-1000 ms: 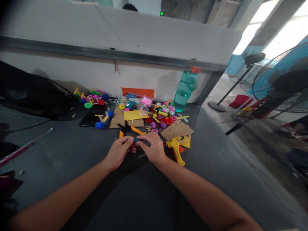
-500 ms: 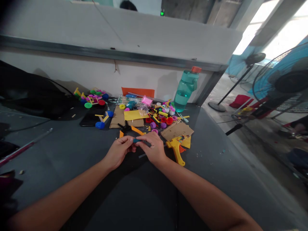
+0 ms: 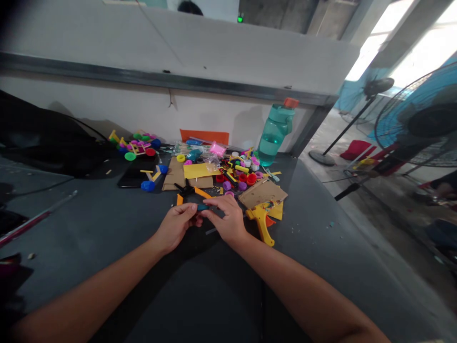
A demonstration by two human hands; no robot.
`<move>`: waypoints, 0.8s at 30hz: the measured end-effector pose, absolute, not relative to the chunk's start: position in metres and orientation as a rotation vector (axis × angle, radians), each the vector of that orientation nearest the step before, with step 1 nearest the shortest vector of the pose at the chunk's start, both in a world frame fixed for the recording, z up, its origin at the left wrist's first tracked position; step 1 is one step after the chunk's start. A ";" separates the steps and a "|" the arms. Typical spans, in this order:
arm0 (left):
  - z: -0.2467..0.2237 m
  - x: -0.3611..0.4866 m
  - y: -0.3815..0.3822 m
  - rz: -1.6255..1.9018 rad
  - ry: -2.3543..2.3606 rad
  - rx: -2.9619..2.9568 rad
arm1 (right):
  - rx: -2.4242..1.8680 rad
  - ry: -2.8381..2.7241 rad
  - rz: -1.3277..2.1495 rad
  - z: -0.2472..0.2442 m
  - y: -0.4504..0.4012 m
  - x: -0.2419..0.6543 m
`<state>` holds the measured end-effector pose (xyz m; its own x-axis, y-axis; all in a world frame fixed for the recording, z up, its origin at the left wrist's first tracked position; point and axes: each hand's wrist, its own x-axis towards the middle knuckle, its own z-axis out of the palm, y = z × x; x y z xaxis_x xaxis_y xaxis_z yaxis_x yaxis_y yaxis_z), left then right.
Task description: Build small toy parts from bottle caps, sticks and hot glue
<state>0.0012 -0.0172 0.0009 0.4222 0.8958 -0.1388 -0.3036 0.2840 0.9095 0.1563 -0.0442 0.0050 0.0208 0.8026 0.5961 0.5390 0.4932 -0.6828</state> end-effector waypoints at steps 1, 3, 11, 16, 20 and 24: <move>0.001 0.001 -0.017 0.912 0.756 0.959 | -1.166 -1.656 0.303 0.005 -0.044 0.156; 0.000 0.001 -0.017 0.909 0.754 0.981 | -1.161 -1.670 0.304 0.004 -0.043 0.157; 0.000 0.000 -0.017 0.904 0.727 0.969 | -1.140 -1.659 0.305 0.006 -0.044 0.157; 0.003 0.000 -0.018 0.863 0.681 0.897 | -1.124 -1.643 0.326 0.007 -0.045 0.157; 0.003 0.000 -0.017 0.851 0.670 0.868 | -1.117 -1.649 0.348 0.003 -0.043 0.157; 0.002 -0.001 -0.016 0.843 0.658 0.859 | -1.127 -1.662 0.355 0.002 -0.042 0.158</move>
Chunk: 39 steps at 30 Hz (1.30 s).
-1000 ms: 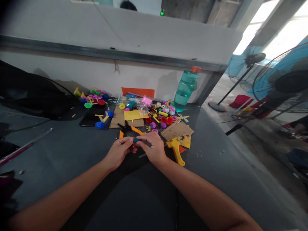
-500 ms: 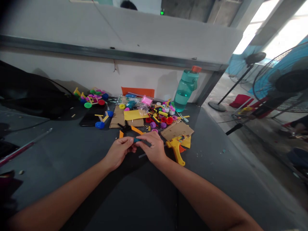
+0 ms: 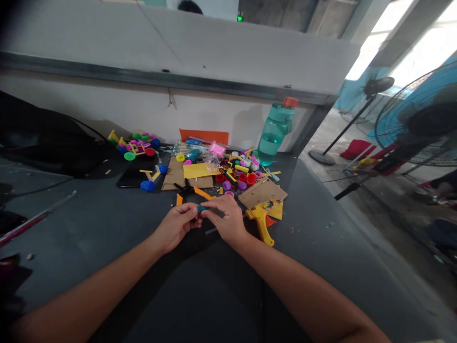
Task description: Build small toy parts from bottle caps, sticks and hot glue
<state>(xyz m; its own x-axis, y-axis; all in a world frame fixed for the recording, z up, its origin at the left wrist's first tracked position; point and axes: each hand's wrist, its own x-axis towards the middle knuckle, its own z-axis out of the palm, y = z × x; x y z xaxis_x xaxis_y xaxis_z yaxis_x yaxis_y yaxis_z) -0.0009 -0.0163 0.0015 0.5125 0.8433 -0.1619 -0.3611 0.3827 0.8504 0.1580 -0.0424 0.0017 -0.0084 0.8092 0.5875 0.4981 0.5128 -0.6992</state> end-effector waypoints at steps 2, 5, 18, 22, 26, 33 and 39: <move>0.001 -0.001 -0.016 0.843 0.648 0.847 | -1.136 -1.663 0.356 0.002 -0.043 0.158; 0.000 -0.001 -0.017 0.843 0.643 0.841 | -1.139 -1.684 0.353 0.005 -0.045 0.157; 0.003 0.000 -0.018 0.822 0.688 0.927 | -1.114 -1.781 0.248 0.003 -0.043 0.158; 0.002 0.001 -0.018 0.838 0.709 0.922 | -1.099 -1.795 0.226 0.002 -0.043 0.159; 0.002 0.001 -0.018 0.855 0.714 0.911 | -1.100 -1.775 0.226 0.003 -0.043 0.158; 0.003 0.001 -0.018 0.875 0.693 0.896 | -1.140 -1.734 0.252 0.003 -0.042 0.158; 0.003 0.001 -0.018 0.878 0.701 0.877 | -1.123 -1.736 0.273 0.002 -0.042 0.158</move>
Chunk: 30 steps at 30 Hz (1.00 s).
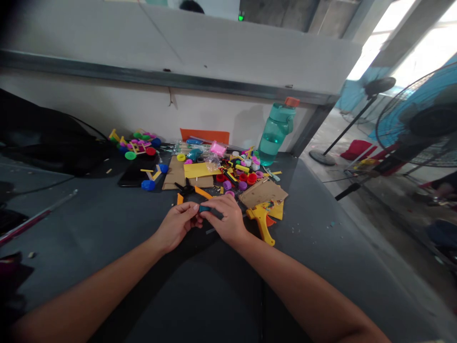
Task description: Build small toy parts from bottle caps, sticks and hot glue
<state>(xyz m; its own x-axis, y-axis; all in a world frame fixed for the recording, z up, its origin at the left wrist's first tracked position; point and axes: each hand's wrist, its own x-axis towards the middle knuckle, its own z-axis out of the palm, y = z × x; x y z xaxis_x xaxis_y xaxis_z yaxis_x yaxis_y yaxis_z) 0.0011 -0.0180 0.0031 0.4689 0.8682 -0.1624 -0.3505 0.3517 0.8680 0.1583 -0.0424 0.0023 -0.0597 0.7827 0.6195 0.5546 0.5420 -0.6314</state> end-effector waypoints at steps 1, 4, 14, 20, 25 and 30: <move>0.003 0.001 -0.018 0.875 0.703 0.875 | -1.119 -1.738 0.278 0.002 -0.043 0.158; 0.003 0.001 -0.017 0.864 0.712 0.869 | -1.123 -1.731 0.281 0.003 -0.043 0.158; 0.005 0.002 -0.019 0.874 0.706 0.901 | -1.145 -1.719 0.270 0.004 -0.043 0.157; 0.003 0.003 -0.021 0.971 0.809 1.010 | -1.187 -1.684 0.361 0.008 -0.046 0.158; 0.004 0.004 -0.022 0.979 0.865 1.082 | -1.201 -1.589 0.460 0.009 -0.045 0.157; 0.007 0.004 -0.022 0.968 0.895 1.143 | -1.215 -1.569 0.501 0.006 -0.044 0.157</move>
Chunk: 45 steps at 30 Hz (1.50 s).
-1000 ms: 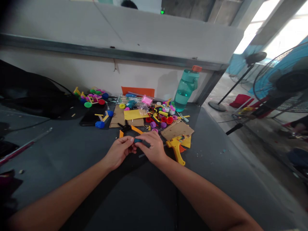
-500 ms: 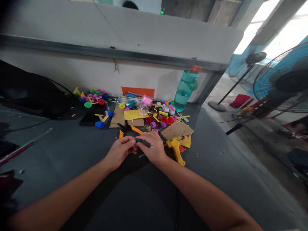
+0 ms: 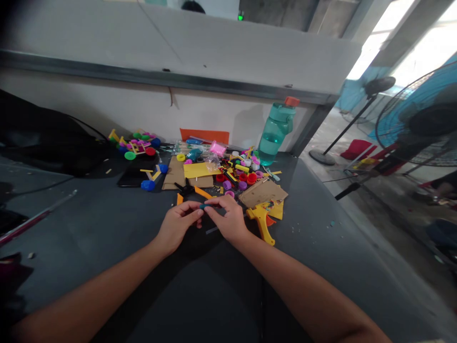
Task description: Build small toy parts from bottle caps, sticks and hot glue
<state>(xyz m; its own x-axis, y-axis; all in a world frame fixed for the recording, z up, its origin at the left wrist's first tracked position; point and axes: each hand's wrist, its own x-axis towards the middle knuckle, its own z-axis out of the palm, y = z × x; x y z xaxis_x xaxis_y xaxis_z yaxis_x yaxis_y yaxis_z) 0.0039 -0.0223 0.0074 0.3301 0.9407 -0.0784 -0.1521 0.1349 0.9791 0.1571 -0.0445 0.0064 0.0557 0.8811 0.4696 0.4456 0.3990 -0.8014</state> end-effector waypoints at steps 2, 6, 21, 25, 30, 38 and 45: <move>0.009 0.004 -0.023 0.967 0.911 1.166 | -1.226 -1.562 0.551 0.006 -0.045 0.157; 0.010 0.004 -0.024 0.962 0.923 1.175 | -1.236 -1.538 0.615 0.006 -0.045 0.157; -0.002 0.002 -0.018 1.001 0.783 0.964 | -1.176 -1.613 0.427 0.003 -0.043 0.157; -0.001 0.002 -0.018 0.975 0.749 0.934 | -1.174 -1.641 0.348 0.004 -0.043 0.156; 0.002 0.002 -0.016 0.908 0.712 0.909 | -1.162 -1.725 0.309 0.006 -0.043 0.157; 0.003 -0.001 -0.014 0.804 0.662 0.945 | -1.104 -1.877 0.353 0.009 -0.043 0.158; 0.004 -0.001 -0.014 0.783 0.676 0.956 | -1.127 -1.843 0.297 0.006 -0.043 0.158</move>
